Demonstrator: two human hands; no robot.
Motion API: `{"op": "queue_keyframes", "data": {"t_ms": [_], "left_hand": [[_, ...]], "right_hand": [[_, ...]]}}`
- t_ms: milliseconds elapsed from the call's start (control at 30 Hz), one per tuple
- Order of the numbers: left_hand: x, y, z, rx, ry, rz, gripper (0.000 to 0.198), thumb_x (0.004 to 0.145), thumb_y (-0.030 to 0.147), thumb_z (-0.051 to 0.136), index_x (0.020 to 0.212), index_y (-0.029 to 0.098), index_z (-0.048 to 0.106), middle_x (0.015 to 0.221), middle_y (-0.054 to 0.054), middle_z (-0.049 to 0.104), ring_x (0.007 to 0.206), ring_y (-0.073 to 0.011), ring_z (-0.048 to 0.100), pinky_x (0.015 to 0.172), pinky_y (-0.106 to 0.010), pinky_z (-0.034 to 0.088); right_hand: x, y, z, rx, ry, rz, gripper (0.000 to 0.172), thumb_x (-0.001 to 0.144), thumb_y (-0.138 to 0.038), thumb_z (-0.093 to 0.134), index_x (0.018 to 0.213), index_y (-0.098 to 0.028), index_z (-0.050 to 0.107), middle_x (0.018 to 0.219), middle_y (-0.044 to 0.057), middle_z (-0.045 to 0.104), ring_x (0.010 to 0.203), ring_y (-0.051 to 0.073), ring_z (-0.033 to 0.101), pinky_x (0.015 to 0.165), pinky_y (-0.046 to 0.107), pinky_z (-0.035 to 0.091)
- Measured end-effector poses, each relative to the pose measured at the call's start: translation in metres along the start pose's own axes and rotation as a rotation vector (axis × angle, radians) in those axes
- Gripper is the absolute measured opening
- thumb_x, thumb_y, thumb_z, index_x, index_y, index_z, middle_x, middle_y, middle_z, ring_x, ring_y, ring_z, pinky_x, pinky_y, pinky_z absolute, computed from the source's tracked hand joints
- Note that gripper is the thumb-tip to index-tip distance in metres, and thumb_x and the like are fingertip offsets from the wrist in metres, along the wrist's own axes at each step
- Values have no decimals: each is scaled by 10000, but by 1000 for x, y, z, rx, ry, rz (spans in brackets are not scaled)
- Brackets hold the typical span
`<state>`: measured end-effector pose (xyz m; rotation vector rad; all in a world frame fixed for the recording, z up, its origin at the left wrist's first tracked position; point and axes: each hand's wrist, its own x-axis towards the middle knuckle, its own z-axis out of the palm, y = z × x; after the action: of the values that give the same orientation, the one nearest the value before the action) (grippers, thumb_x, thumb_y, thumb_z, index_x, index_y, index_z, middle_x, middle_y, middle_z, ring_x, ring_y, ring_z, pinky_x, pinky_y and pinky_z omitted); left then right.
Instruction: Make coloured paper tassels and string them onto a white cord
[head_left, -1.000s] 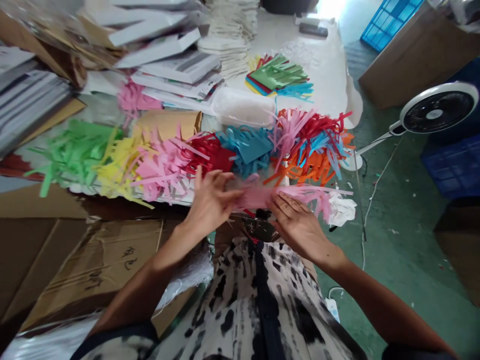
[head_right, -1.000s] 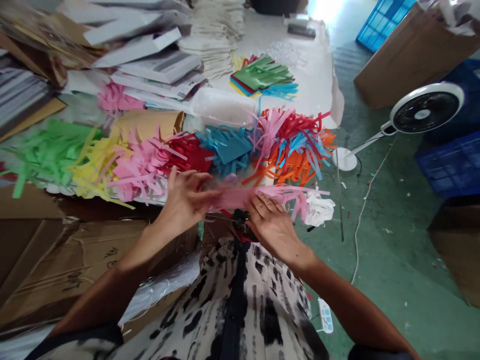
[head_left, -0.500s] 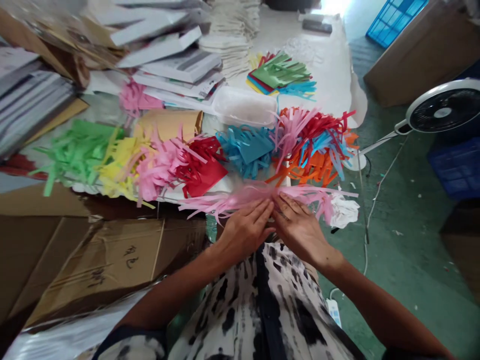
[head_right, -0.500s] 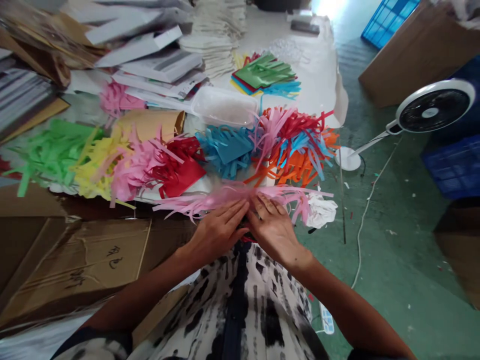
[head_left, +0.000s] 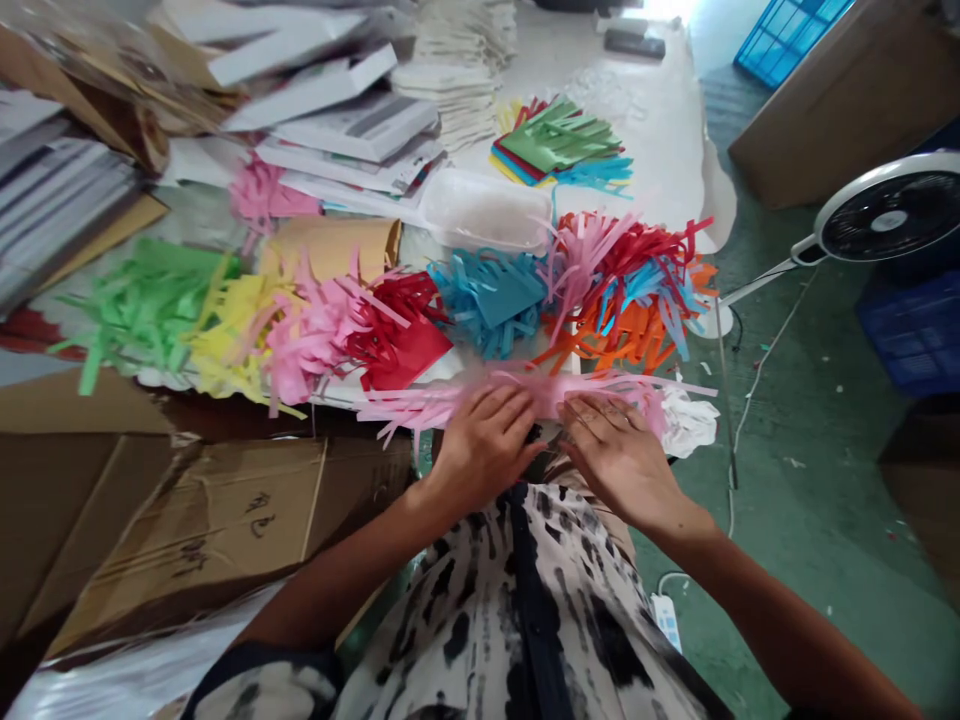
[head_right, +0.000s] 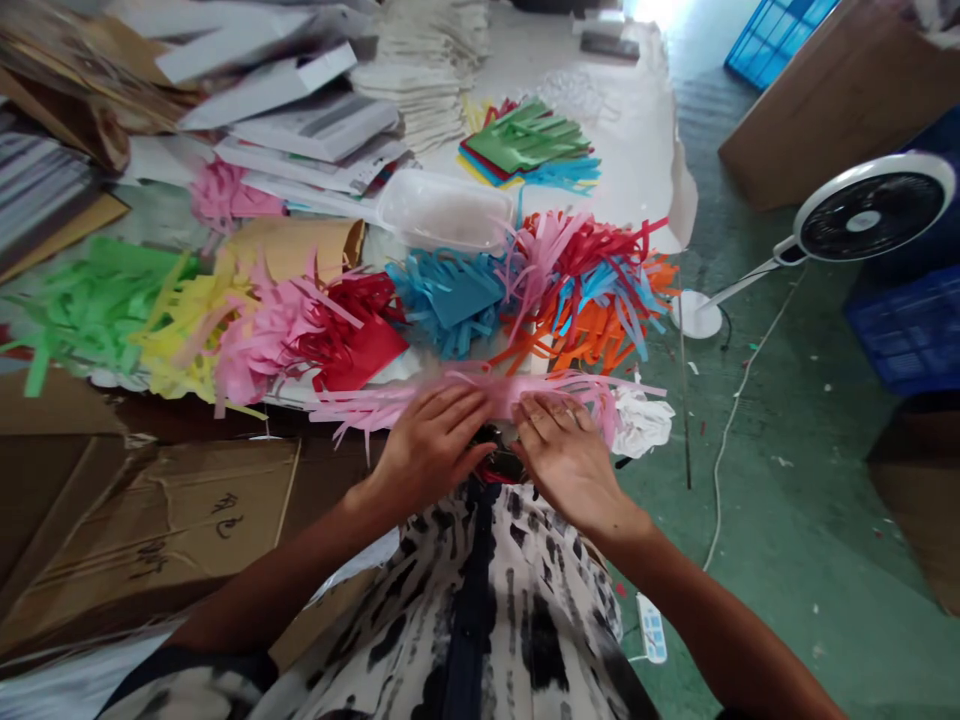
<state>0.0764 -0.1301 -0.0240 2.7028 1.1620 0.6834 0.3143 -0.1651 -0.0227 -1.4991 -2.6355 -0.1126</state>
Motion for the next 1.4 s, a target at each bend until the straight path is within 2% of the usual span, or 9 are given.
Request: {"op": "queue_keyframes", "data": {"t_ms": [133, 267, 367, 500, 600, 767, 933, 1167, 1400], "left_hand": [[2, -15, -9, 139, 14, -269, 535, 1030, 467, 606, 1433, 118, 636, 1410, -208, 692, 1343, -398, 612, 1136, -648, 408], [-12, -24, -30, 284, 230, -455, 435, 1021, 383, 622, 1391, 159, 659, 1347, -182, 724, 1306, -399, 613, 1086, -625, 425], [-16, -13, -23, 162, 218, -256, 258, 996, 255, 648, 1234, 207, 736, 1210, -105, 777, 1212, -311, 664, 1050, -510, 511], [-7, -1, 4, -9, 46, 52, 351, 967, 89, 566, 1268, 174, 725, 1295, -116, 754, 1224, -254, 677, 1061, -423, 569], [2, -4, 14, 34, 4, 86, 347, 946, 75, 549, 1236, 123, 732, 1245, -161, 759, 1140, -271, 709, 1032, -442, 595], [12, -11, 13, 112, -74, 126, 238, 935, 69, 555, 1049, 123, 757, 1089, -155, 776, 960, -268, 719, 887, -427, 617], [16, -10, 9, 109, -35, 108, 184, 969, 147, 577, 1031, 133, 750, 1050, -130, 771, 961, -266, 705, 840, -399, 598], [25, -12, 8, 155, -123, 134, 142, 963, 150, 598, 977, 144, 740, 983, -119, 742, 899, -262, 681, 734, -388, 558], [20, -16, 18, 200, 37, 169, 149, 963, 103, 603, 990, 135, 746, 939, -95, 761, 846, -233, 684, 724, -359, 559]], "right_hand": [[5, 2, -2, -9, 57, -25, 371, 1080, -296, 550, 1369, -113, 692, 1382, 142, 724, 1291, 323, 656, 1090, 482, 450], [9, 4, -2, 3, 47, -25, 315, 1064, -209, 536, 1314, -141, 716, 1355, 114, 741, 1227, 304, 672, 1045, 463, 433], [13, 5, -3, 12, 47, -18, 289, 1026, -160, 549, 1241, -164, 742, 1323, 108, 754, 1154, 291, 679, 1024, 449, 411], [18, 4, -7, 26, 27, 10, 280, 1002, -168, 550, 1198, -174, 749, 1272, 114, 767, 1094, 292, 669, 1005, 457, 387], [23, 4, -11, 48, 13, 22, 267, 1013, -204, 535, 1163, -170, 752, 1207, 118, 781, 1051, 291, 663, 997, 468, 377], [31, 1, -13, 53, 21, 34, 260, 1031, -249, 522, 1148, -165, 738, 1181, 120, 772, 1083, 300, 636, 1069, 484, 347], [34, 1, -10, 24, 79, -7, 240, 1036, -213, 514, 1094, -185, 745, 1182, 109, 769, 1095, 293, 615, 1101, 487, 336], [40, 8, -9, 104, 59, 22, 278, 1052, -198, 491, 938, -182, 744, 957, 80, 781, 982, 262, 636, 1074, 448, 343], [45, 3, -8, 164, 79, 14, 231, 1031, -282, 593, 1162, -152, 732, 1177, 111, 768, 1109, 292, 629, 1013, 445, 351]]}}
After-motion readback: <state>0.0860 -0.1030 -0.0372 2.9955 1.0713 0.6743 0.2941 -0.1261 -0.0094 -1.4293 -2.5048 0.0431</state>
